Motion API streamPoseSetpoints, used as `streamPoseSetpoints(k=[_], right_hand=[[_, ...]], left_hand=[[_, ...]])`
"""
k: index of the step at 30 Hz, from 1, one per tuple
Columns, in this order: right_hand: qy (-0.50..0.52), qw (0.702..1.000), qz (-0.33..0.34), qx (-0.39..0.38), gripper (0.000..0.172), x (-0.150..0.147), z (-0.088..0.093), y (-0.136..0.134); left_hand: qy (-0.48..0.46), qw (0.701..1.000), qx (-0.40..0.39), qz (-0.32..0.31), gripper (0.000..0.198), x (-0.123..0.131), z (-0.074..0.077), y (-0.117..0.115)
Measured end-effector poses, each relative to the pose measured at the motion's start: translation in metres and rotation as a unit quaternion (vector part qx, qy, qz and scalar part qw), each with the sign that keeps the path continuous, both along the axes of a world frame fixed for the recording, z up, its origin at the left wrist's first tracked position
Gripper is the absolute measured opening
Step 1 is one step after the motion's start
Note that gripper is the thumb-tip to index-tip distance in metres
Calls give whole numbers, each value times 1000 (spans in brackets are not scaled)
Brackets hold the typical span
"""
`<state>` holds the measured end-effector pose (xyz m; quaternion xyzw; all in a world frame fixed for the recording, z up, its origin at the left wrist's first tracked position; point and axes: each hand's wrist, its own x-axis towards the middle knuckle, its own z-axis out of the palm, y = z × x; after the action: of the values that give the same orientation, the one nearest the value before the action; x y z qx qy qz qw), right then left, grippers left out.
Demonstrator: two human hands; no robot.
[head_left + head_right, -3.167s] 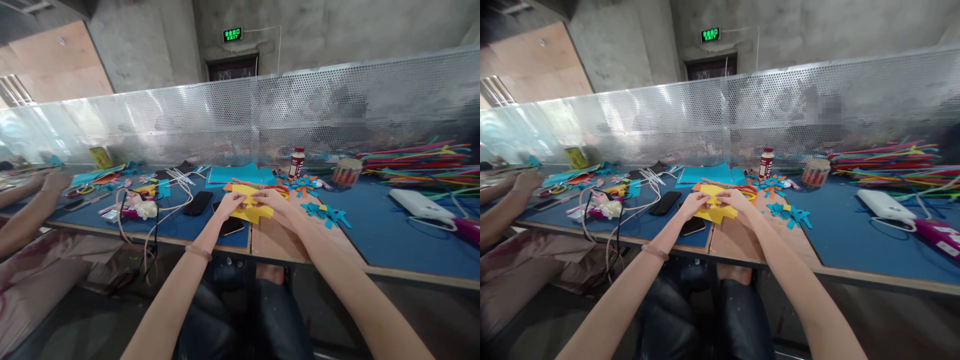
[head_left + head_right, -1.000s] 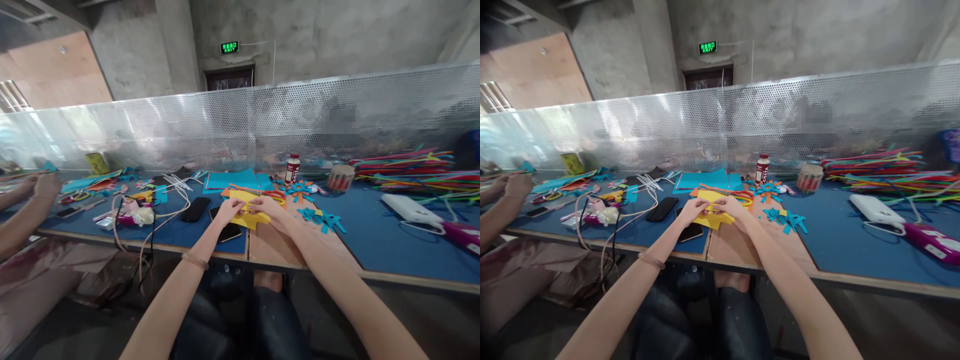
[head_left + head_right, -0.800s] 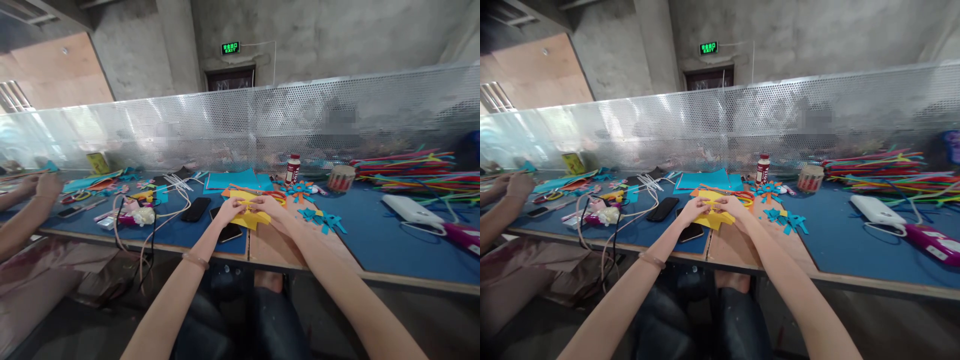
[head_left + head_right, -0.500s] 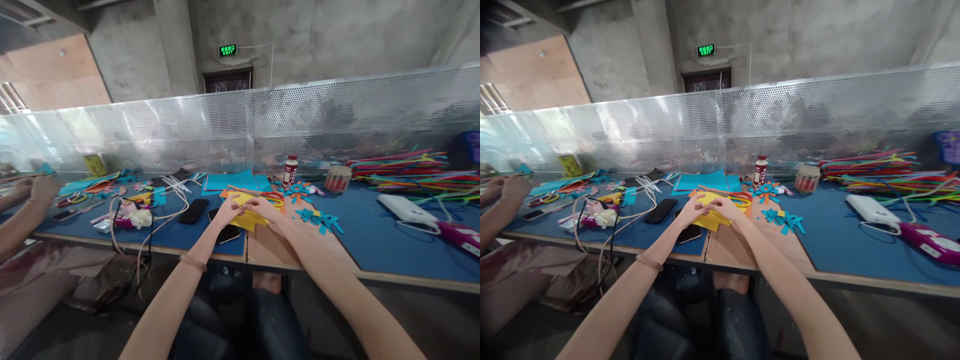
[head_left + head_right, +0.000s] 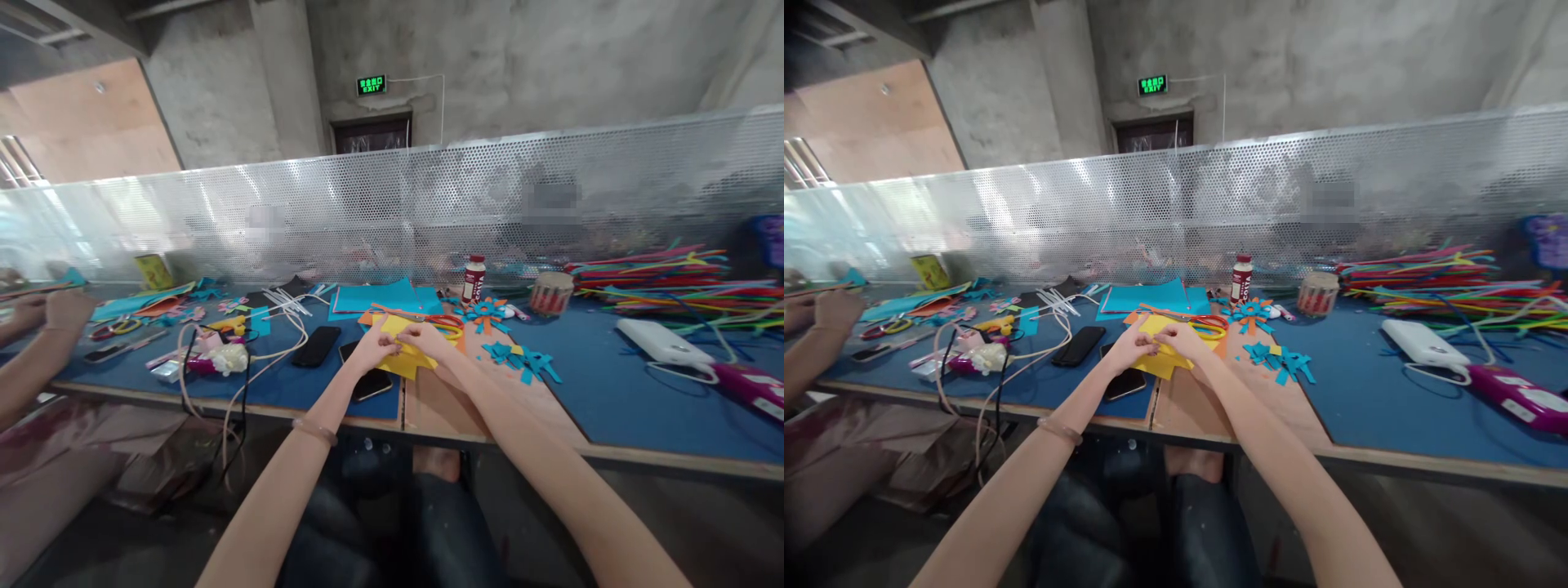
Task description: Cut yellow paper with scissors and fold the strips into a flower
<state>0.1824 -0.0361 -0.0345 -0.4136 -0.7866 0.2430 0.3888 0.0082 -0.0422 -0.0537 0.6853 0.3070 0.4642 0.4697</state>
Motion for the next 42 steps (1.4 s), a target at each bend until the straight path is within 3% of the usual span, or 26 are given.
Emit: streamPoseSetpoints(k=[18,28,34,42], right_hand=[[-78,997,0,23,29,16,9,-2],[-79,996,38,18,24,22,8,0],[-73,997,34,14,21,23,9,0],[-24,998,35,35,42,13,9,-12]], left_hand=[[-16,1000,-17,6,88,-4,0,2],[11,1000,-12,21,55,-4,8,-6],[37,998,-14,43,32,-1,5,-5],[57,995,0,86,34,-2,0,1]])
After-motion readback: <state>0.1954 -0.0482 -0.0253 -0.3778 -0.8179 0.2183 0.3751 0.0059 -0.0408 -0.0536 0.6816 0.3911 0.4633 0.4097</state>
